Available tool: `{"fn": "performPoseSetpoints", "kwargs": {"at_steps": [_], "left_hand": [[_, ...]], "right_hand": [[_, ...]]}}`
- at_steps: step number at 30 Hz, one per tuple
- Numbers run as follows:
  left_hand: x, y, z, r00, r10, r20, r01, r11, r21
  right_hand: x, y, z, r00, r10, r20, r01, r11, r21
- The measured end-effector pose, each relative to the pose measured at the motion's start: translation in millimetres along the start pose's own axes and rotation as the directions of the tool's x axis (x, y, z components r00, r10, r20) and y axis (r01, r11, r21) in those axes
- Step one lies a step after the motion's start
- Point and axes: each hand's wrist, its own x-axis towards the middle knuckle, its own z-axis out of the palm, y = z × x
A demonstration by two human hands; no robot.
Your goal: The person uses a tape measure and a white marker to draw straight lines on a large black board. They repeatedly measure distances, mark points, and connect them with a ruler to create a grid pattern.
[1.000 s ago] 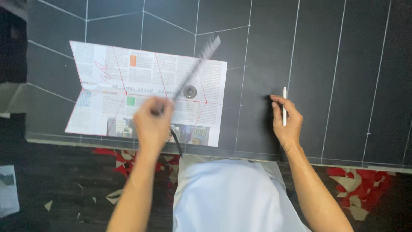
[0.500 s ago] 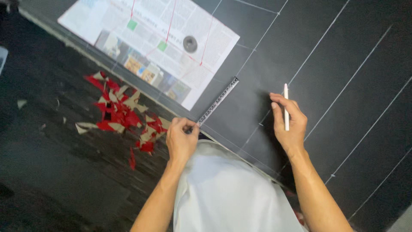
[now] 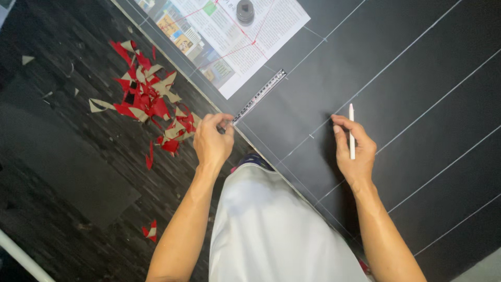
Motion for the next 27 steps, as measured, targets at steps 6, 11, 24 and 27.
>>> {"fn": "performPoseSetpoints", "kwargs": {"at_steps": [6,11,24,27], "left_hand": [[1,8,-3,0.999,-0.044,-0.024,0.043,0.998,-0.036],[8,9,1,0.999,-0.037,-0.023,0.037,0.999,0.003],[8,15,-2,0.998,-0.062,0.025,0.061,0.998,0.013],[9,15,-3,0.994,-0.092,0.051,0.091,0.996,0.010]], "right_hand": [[20,-7,10,0.998,-0.011,0.067,0.013,1.000,-0.028],[38,-7,25,0.989,-0.083,0.120,0.085,0.996,-0.007],[69,-3,45,0.972,-0.037,0.231,0.009,0.992,0.123],[78,0,40,0.966,-0.033,0.255,-0.011,0.986,0.169]]}}
